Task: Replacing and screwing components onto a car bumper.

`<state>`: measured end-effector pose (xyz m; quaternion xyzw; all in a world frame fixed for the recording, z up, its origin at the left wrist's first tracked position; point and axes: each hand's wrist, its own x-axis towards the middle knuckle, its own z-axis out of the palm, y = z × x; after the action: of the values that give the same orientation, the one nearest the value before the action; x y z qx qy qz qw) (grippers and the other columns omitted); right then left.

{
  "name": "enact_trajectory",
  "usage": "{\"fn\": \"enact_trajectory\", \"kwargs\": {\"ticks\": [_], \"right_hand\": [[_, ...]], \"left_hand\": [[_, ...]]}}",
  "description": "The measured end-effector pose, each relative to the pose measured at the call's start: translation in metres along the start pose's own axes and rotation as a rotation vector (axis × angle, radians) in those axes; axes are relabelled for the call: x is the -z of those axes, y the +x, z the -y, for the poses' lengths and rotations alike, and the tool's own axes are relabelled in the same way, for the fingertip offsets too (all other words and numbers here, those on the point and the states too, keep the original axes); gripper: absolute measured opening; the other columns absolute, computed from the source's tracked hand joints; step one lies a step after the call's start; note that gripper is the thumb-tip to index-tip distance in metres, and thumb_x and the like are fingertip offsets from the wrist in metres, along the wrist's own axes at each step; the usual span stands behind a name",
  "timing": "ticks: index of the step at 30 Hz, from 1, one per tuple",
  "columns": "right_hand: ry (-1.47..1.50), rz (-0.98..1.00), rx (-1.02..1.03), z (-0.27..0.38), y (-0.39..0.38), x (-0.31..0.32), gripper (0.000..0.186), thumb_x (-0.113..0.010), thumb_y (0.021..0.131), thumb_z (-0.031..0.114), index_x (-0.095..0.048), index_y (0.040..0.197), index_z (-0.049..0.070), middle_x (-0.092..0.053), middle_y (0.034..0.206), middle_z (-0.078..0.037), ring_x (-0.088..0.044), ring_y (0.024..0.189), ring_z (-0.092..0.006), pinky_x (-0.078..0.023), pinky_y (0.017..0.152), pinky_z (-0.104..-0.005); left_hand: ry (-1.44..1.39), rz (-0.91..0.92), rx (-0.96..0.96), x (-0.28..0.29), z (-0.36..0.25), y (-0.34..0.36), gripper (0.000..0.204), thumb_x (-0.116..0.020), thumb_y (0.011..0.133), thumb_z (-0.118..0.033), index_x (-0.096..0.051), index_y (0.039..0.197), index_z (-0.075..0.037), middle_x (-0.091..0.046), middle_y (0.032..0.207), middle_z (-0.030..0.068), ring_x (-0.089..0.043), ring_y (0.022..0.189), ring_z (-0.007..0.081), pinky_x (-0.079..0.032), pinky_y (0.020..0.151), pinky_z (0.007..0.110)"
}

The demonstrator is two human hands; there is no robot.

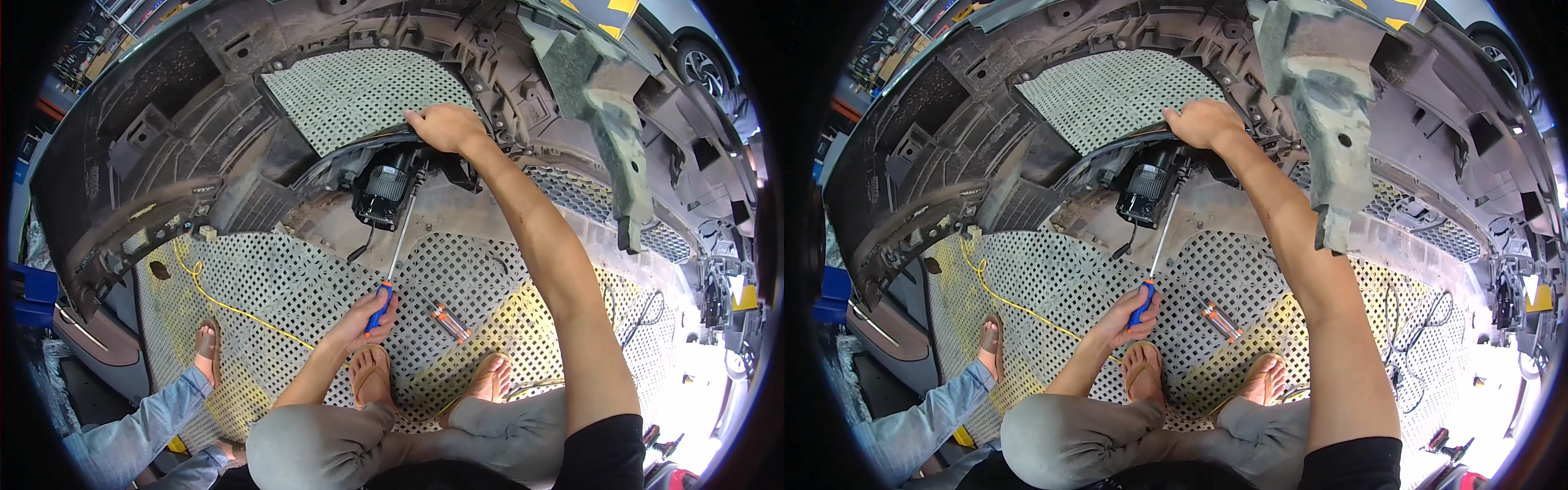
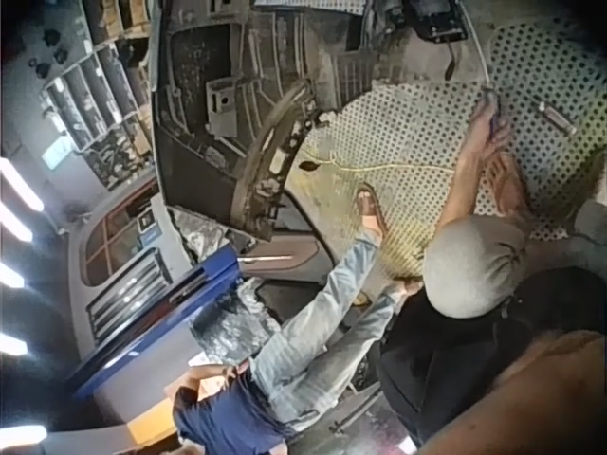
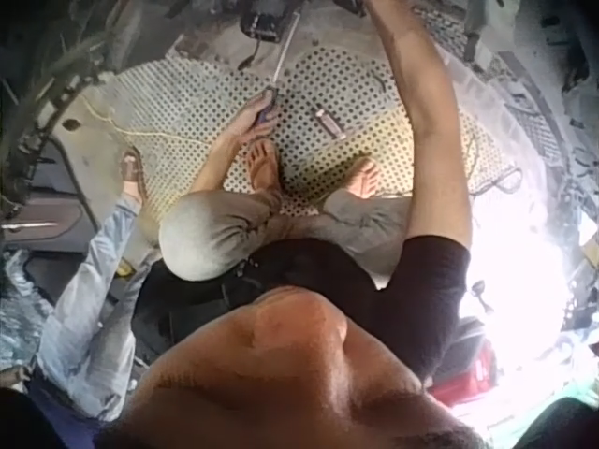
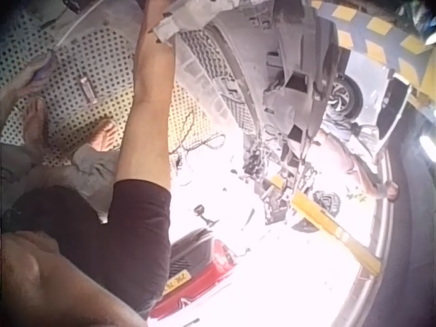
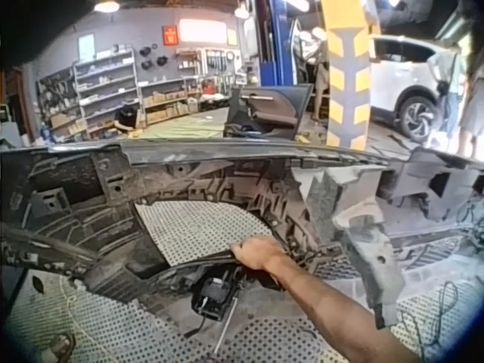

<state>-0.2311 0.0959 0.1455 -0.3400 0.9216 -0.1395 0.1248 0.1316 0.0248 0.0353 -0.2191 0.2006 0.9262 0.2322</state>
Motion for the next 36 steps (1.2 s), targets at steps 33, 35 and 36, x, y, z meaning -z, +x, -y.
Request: {"fn": "enact_trajectory", "kwargs": {"ticks": [33, 35, 36], "right_hand": [[0.028, 0.065, 0.011, 0.001, 0.001, 0.006, 0.069, -0.033, 0.102, 0.057, -0.072, 0.116, 0.002, -0.066, 0.126, -0.023, -0.062, 0.12, -0.039, -0.046, 0.104, -0.0467], [0.034, 0.064, -0.014, 0.001, 0.001, 0.005, 0.07, -0.034, 0.101, 0.058, -0.072, 0.117, 0.001, -0.066, 0.126, -0.023, -0.061, 0.12, -0.0389, -0.046, 0.105, -0.0468], [0.033, 0.06, -0.016, 0.0, 0.001, 0.004, 0.07, -0.034, 0.101, 0.058, -0.072, 0.117, 0.001, -0.066, 0.126, -0.023, -0.061, 0.12, -0.0389, -0.046, 0.105, -0.0468]], "left_hand": [[0.122, -0.161, -0.143, -0.005, 0.003, 0.0, 0.049, -0.048, 0.105, -0.048, -0.056, 0.124, -0.004, -0.049, 0.071, 0.0001, -0.045, 0.05, 0.0094, -0.033, 0.039, 0.024], [-0.211, -0.029, -0.11, 0.001, 0.01, 0.003, 0.053, -0.046, 0.104, -0.055, -0.052, 0.129, -0.008, -0.04, 0.067, -0.0014, -0.036, 0.043, 0.0087, -0.03, 0.036, 0.021], [-0.215, -0.04, -0.116, 0.004, 0.011, 0.004, 0.053, -0.046, 0.104, -0.055, -0.052, 0.129, -0.008, -0.04, 0.067, -0.0014, -0.036, 0.043, 0.0087, -0.03, 0.036, 0.021]]}}
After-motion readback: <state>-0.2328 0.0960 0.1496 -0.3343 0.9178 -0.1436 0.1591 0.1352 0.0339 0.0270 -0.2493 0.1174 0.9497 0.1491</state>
